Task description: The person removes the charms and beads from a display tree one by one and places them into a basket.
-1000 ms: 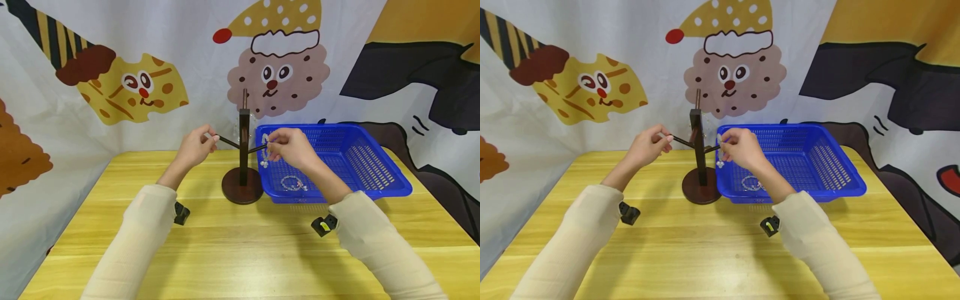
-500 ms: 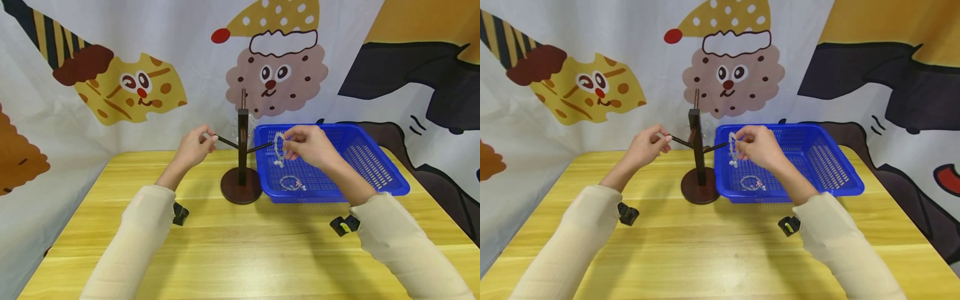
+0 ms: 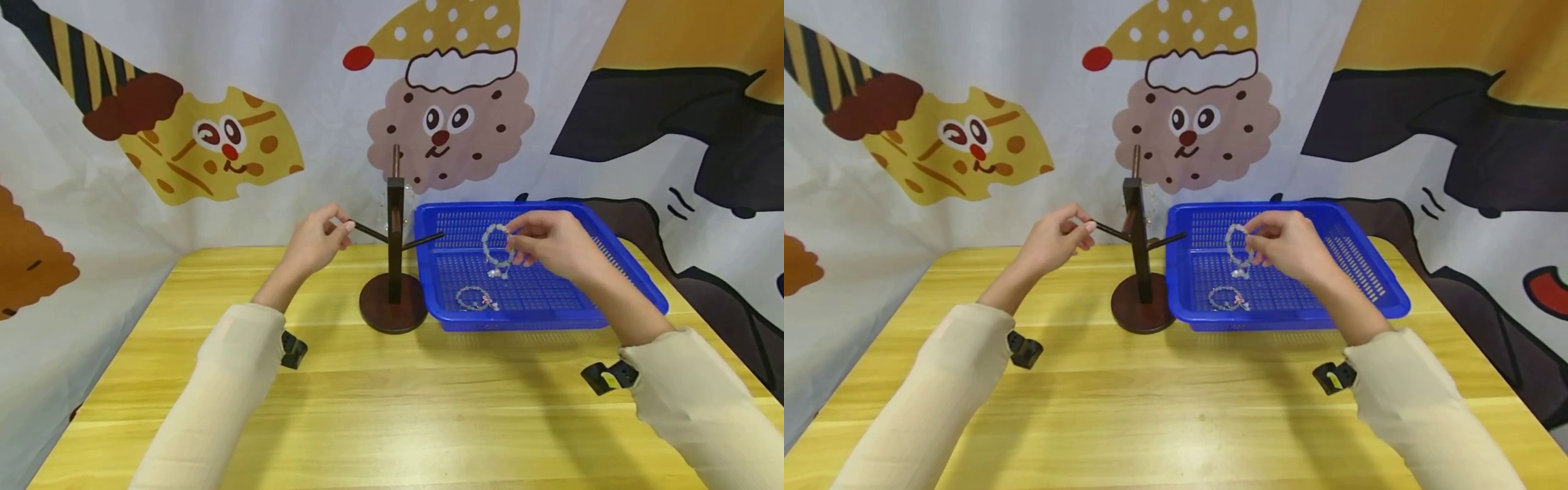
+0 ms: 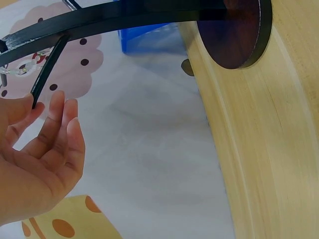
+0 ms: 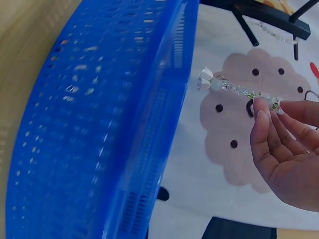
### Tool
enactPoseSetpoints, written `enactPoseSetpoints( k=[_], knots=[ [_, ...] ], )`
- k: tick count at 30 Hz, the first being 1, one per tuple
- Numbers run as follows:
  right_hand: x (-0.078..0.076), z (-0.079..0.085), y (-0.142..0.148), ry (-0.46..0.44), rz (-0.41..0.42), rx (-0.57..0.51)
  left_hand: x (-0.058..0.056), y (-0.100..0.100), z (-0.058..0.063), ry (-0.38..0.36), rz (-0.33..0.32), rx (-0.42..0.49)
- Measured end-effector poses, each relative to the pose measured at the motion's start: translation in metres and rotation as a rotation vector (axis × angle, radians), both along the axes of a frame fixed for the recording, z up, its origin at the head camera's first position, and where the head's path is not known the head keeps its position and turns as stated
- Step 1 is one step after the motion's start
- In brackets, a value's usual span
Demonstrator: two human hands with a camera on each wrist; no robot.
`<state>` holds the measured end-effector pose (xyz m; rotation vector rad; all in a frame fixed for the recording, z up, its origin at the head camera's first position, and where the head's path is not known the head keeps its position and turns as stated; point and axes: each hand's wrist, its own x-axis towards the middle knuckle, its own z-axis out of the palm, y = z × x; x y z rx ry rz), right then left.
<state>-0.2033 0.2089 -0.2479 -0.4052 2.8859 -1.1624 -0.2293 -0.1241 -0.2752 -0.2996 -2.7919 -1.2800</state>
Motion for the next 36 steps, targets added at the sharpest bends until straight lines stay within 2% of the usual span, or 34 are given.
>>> enactPoseSetpoints(
  k=[12, 20, 28, 36],
  knots=[
    [0.003, -0.023, 0.027, -0.083, 0.021, 0.005, 0.0, 0.0, 0.0, 0.008, -0.001, -0.007],
    [0.002, -0.031, 0.031, -0.083, 0.039, 0.02, 0.0, -0.001, -0.001, 0.002, -0.003, -0.003],
    [0.001, -0.025, 0.034, -0.095, 0.046, 0.057, 0.0, -0.001, 0.0, 0.004, 0.0, 0.003],
    [-0.003, -0.01, 0.023, -0.082, 0.09, 0.072, 0.0, -0.001, 0.001, 0.007, 0.003, -0.001]
  ],
)
